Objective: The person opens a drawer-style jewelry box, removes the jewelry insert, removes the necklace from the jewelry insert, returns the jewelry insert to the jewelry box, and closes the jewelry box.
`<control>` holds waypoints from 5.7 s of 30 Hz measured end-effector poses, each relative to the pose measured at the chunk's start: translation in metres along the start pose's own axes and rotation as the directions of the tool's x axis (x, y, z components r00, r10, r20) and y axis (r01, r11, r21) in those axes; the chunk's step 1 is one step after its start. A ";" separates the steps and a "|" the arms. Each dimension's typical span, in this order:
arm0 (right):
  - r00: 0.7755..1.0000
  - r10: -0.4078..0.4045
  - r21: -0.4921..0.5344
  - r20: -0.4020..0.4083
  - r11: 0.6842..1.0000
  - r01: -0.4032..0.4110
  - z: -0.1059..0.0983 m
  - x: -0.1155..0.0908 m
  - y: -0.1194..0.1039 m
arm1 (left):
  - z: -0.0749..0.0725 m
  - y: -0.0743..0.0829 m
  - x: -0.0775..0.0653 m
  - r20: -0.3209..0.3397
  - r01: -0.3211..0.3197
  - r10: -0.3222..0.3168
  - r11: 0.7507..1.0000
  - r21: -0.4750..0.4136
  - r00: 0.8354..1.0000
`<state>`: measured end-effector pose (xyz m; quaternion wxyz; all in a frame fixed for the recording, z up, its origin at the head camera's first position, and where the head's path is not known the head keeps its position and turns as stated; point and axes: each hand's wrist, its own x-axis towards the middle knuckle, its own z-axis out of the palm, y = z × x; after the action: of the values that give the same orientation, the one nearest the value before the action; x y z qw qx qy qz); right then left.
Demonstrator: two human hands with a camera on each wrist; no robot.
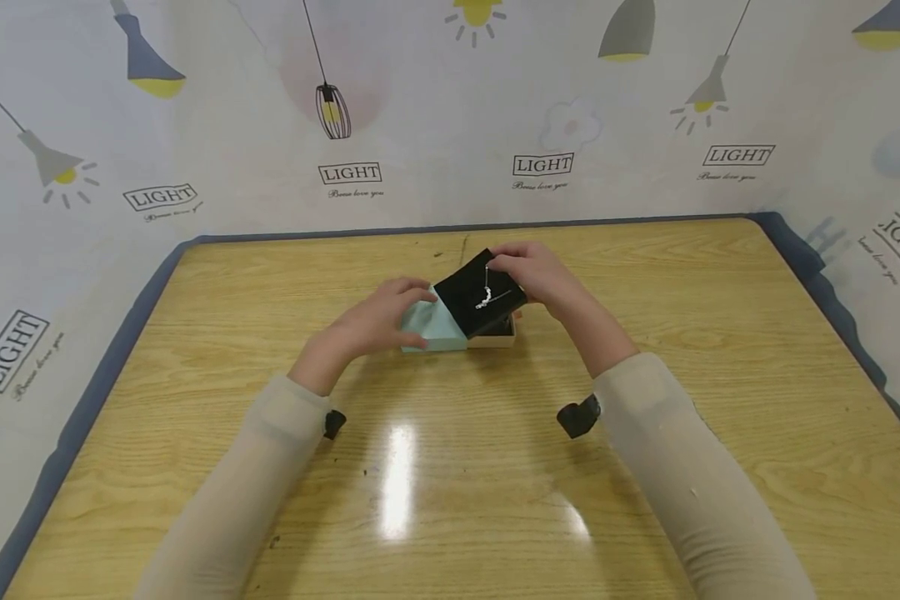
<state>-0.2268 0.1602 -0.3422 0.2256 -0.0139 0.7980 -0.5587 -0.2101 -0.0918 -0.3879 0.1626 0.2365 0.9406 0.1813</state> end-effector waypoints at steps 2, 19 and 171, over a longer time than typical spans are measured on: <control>1.000 -0.003 0.001 -0.002 1.000 0.003 0.000 0.000 0.000 | 0.002 -0.001 0.000 0.007 0.010 -0.010 1.000 0.008 1.000; 0.998 -0.021 0.004 0.051 1.000 0.021 0.004 0.000 -0.002 | -0.006 0.010 0.003 -0.141 0.004 -0.021 0.993 -0.118 0.990; 0.936 -0.343 0.210 0.082 0.924 0.320 0.018 -0.016 -0.017 | -0.027 0.044 -0.033 -0.083 -0.072 -0.023 0.311 -0.948 0.996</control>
<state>-0.2096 0.1424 -0.3259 0.1745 -0.1598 0.7115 -0.6616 -0.1764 -0.0792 -0.3381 0.2293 0.1025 0.6572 0.7107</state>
